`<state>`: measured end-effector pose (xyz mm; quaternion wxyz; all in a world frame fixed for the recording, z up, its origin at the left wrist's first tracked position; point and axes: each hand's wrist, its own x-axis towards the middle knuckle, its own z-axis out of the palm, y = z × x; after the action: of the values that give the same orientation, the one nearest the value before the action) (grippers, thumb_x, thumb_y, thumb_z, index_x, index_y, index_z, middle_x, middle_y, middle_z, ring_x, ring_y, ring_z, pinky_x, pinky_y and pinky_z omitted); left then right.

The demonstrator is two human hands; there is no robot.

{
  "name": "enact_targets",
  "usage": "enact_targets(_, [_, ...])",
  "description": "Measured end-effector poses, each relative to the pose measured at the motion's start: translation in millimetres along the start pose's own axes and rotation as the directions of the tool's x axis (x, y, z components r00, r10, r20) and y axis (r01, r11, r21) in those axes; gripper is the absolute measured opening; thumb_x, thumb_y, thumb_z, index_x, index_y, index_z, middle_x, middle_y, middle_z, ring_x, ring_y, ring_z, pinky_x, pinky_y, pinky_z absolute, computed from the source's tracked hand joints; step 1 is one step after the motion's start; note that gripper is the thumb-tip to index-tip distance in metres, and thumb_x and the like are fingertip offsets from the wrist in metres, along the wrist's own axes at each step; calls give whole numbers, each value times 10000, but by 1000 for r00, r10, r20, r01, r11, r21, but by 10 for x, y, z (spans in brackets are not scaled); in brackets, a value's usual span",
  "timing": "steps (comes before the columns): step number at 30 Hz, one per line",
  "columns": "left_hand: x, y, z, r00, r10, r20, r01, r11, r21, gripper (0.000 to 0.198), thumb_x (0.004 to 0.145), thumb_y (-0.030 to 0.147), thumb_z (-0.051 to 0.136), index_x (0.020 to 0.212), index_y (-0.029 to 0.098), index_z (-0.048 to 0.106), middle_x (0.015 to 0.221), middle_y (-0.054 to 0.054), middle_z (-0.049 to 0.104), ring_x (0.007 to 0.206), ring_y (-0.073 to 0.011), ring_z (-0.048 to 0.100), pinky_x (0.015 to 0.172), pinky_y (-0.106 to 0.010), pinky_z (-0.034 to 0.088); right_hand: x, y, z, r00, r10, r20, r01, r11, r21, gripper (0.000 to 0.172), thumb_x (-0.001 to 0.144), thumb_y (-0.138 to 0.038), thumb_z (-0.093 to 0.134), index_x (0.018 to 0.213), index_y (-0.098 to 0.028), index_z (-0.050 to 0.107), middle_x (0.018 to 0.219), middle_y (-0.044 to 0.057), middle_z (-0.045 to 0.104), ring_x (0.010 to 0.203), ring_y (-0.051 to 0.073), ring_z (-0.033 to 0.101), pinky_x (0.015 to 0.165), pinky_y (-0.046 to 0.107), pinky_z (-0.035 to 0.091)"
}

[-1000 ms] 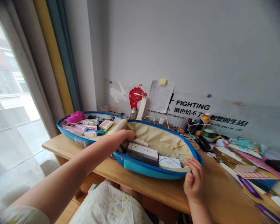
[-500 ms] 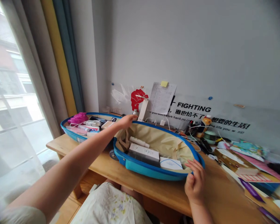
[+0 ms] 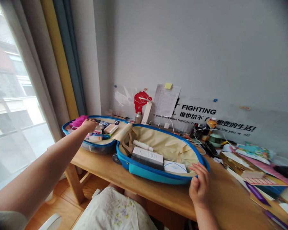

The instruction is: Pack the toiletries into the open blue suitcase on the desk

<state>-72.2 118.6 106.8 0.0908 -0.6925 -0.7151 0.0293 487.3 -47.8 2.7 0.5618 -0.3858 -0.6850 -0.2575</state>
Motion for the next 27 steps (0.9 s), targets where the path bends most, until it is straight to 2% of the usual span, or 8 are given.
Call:
enact_targets(5, [-62,-31,20,1000,28,6,-28,999,14,397,804,231,569,1199,199,599,1215,-165,660,1179,-322,578,964,-444,430,2,-11,-3,1000,3,8,-3,1000,6,390,990,-419,304,1001,-175,608,1011,139,634,1114,307,577,935,541,458])
enact_targets(10, [-67,159,-259,995,84,-61,-86,996,-28,512,854,219,488,1364,183,449,1315,-172,578,1213,-309,562,972,-435,446,-22,15,-8,1000,-4,21,4,1000,5,380,993,-400,299,1018,-173,602,1020,144,628,1129,311,568,939,549,451])
enact_targets(13, [-29,503,-533,973,189,-133,-200,977,-71,557,909,287,446,1449,211,331,1387,-154,496,1243,-290,539,999,-400,432,-19,18,-9,1000,-1,25,1,1000,3,393,992,-413,296,1012,-172,606,1024,144,630,1121,308,568,935,547,456])
enact_targets(18, [-38,1390,-852,877,442,-187,-469,872,-138,660,905,383,529,1494,316,239,1412,-79,480,1223,-243,553,979,-313,434,-8,-1,-10,1000,12,16,-12,1000,8,395,989,-425,304,1005,-182,615,1013,134,637,1105,298,571,937,539,453])
enact_targets(20, [-58,1745,-872,828,537,-162,-560,809,-179,707,842,378,637,1459,300,300,1372,-66,534,1185,-240,575,959,-307,444,-17,-1,-12,1000,25,17,-25,1000,7,391,987,-428,310,1000,-185,616,1016,134,636,1110,299,570,939,541,451])
enact_targets(22, [-63,2038,-838,795,593,-127,-606,768,-209,652,806,359,688,1386,284,399,1301,-50,598,1136,-230,601,939,-303,455,-31,5,-15,999,44,24,-45,999,6,396,985,-441,311,995,-186,615,1022,135,634,1118,302,567,940,545,449])
enact_targets(24, [-45,2249,-767,775,625,-88,-627,744,-231,563,792,334,705,1305,265,483,1239,-49,640,1092,-227,620,925,-310,465,-44,11,-21,997,64,35,-65,998,8,401,983,-451,312,994,-187,615,1029,134,633,1127,303,565,946,548,446])
enact_targets(27, [8,2432,-622,763,645,-45,-630,727,-271,490,772,286,716,1229,233,549,1195,-67,663,1061,-243,632,904,-337,482,-45,7,-30,997,61,45,-61,998,7,391,985,-433,310,1011,-185,612,1044,136,630,1138,303,561,954,554,442])
